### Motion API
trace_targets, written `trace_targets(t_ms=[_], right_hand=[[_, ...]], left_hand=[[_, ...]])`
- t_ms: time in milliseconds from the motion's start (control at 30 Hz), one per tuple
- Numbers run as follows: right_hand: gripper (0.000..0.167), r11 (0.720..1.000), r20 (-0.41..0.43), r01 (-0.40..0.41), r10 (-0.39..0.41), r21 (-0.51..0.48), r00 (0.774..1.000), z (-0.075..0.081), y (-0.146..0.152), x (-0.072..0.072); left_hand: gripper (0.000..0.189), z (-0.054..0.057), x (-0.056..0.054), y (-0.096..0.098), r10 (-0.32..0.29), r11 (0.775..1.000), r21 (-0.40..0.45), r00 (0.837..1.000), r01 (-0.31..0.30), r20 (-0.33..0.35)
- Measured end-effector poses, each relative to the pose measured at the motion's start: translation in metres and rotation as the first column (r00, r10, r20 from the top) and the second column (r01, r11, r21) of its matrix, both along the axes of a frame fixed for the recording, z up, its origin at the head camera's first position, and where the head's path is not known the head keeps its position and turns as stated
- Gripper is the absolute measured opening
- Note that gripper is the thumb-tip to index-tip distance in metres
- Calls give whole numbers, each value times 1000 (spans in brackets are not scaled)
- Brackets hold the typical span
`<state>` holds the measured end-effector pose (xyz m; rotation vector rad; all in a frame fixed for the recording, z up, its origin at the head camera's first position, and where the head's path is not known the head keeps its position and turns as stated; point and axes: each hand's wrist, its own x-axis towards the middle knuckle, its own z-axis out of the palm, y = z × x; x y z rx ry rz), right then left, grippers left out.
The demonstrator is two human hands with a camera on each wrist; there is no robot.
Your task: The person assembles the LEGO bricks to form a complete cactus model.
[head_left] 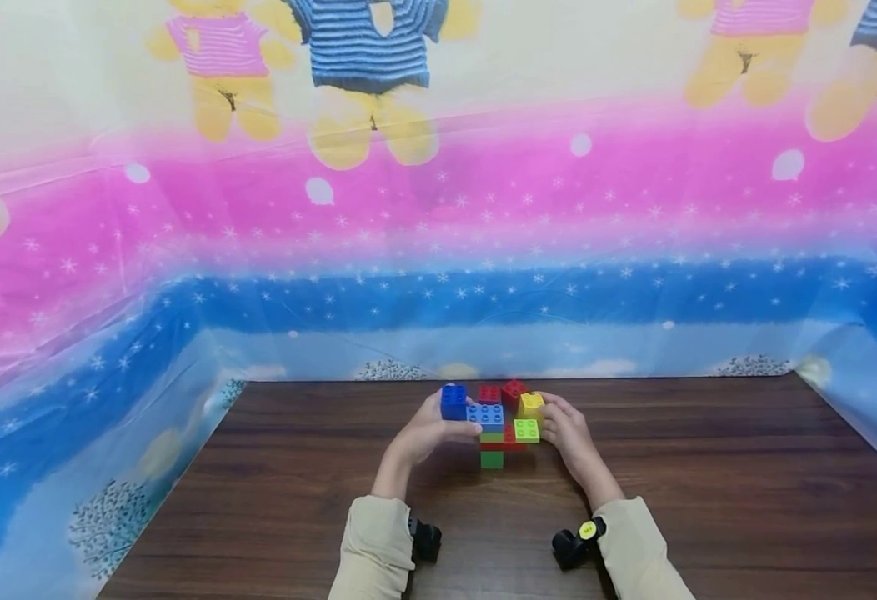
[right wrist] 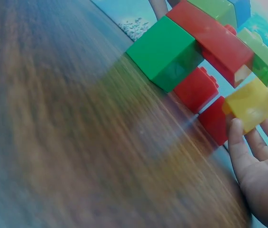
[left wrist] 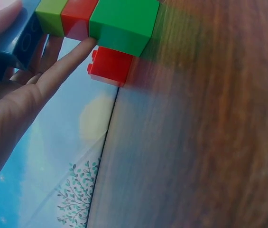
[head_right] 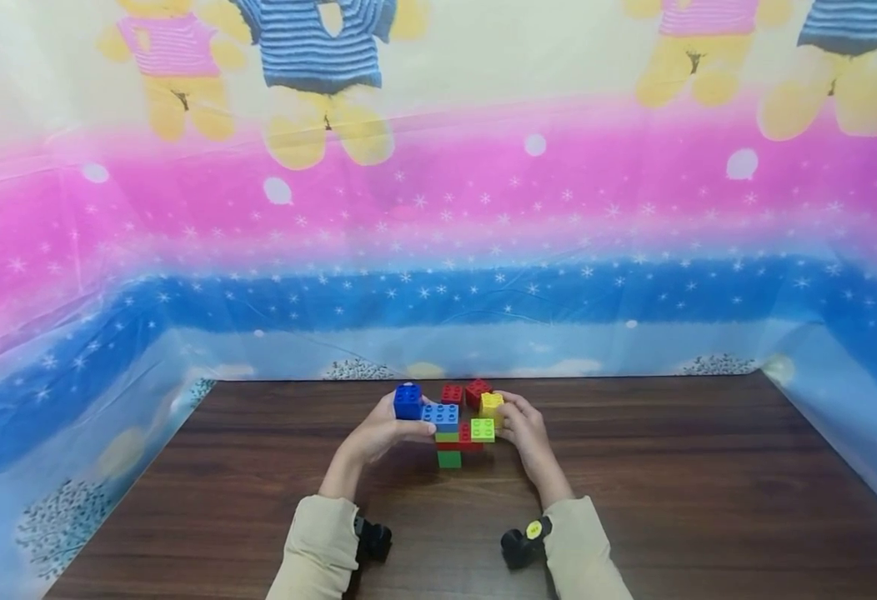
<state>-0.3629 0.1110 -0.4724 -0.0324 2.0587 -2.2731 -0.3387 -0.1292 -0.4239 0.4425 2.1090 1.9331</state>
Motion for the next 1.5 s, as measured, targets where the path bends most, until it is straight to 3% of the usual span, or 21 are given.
trace_targets(t_ms=[133, 733, 1033, 1267, 1500], right_hand=[[46, 998, -16, 6, -7, -68, 1000, 1, 2, 1], [43, 985, 23, 13, -9, -170, 1000, 3, 8, 1], [40, 993, 8, 43, -42, -109, 999, 6, 13, 6], [24, 990, -4, 63, -64, -125, 998, 14, 12, 12], [13, 985, -75, 71, -83, -156, 994, 22, 7, 16]], left_hand=[[55, 0, 0, 1, -9, 1000, 14, 1000, 9, -3], [56, 0, -1, 2, 28, 999, -33, 999, -29, -16], [57, 0, 0, 0, 22, 999, -45, 1000, -23, -20], [55, 0, 1, 0, 23, 999, -46, 999, -24, -38], [55, 1, 1, 2, 53, 998, -44, 998, -55, -44]])
